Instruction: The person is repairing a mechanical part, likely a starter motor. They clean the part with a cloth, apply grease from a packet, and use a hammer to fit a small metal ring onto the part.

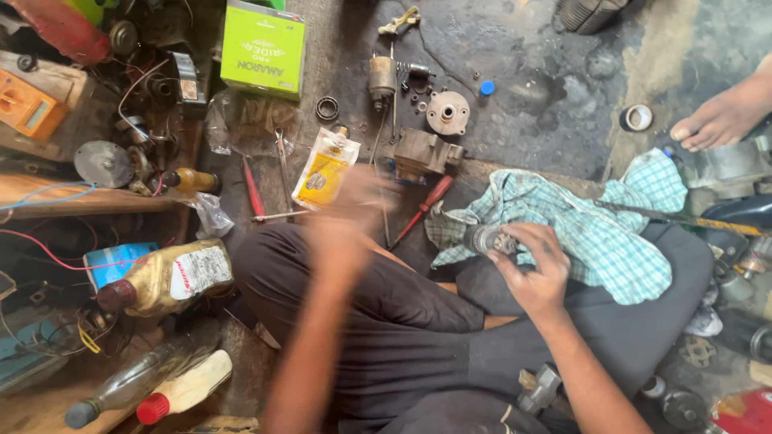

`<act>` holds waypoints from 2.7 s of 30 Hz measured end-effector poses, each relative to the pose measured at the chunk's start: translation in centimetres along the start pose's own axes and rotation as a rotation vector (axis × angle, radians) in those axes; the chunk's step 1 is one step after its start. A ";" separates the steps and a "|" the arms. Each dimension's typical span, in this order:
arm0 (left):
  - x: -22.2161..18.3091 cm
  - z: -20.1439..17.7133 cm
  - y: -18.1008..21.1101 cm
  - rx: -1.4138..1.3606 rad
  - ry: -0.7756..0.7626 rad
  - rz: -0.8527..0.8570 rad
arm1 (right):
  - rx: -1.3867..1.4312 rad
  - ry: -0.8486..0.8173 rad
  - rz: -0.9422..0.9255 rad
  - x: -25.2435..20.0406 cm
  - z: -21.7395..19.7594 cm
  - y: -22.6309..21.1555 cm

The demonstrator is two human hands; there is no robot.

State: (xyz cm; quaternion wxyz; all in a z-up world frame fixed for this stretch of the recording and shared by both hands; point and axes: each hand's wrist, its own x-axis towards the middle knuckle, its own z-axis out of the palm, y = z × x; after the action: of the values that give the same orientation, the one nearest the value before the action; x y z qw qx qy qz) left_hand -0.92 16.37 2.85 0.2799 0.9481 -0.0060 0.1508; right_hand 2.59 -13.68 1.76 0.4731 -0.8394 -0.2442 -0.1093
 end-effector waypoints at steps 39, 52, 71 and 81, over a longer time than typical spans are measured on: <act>-1.0 11.1 11.1 -1.460 -0.224 -0.259 | 0.597 0.046 0.638 -0.8 -2.2 -0.9; -1.9 11.3 11.3 -1.434 -0.216 -0.240 | 0.475 0.021 0.697 -0.3 -1.8 -1.2; -2.1 10.2 11.3 -1.290 -0.196 -0.199 | 0.640 -0.111 0.813 0.1 -2.8 0.7; -2.4 10.4 11.6 -1.241 -0.175 -0.201 | 0.571 -0.165 0.820 0.3 -3.7 0.1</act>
State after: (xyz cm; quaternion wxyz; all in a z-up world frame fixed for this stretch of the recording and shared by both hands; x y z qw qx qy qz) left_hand -1.43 0.92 0.00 0.7887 0.6141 -0.0263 0.0142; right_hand 3.02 -16.79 3.77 0.6672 -0.7090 0.0489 0.2232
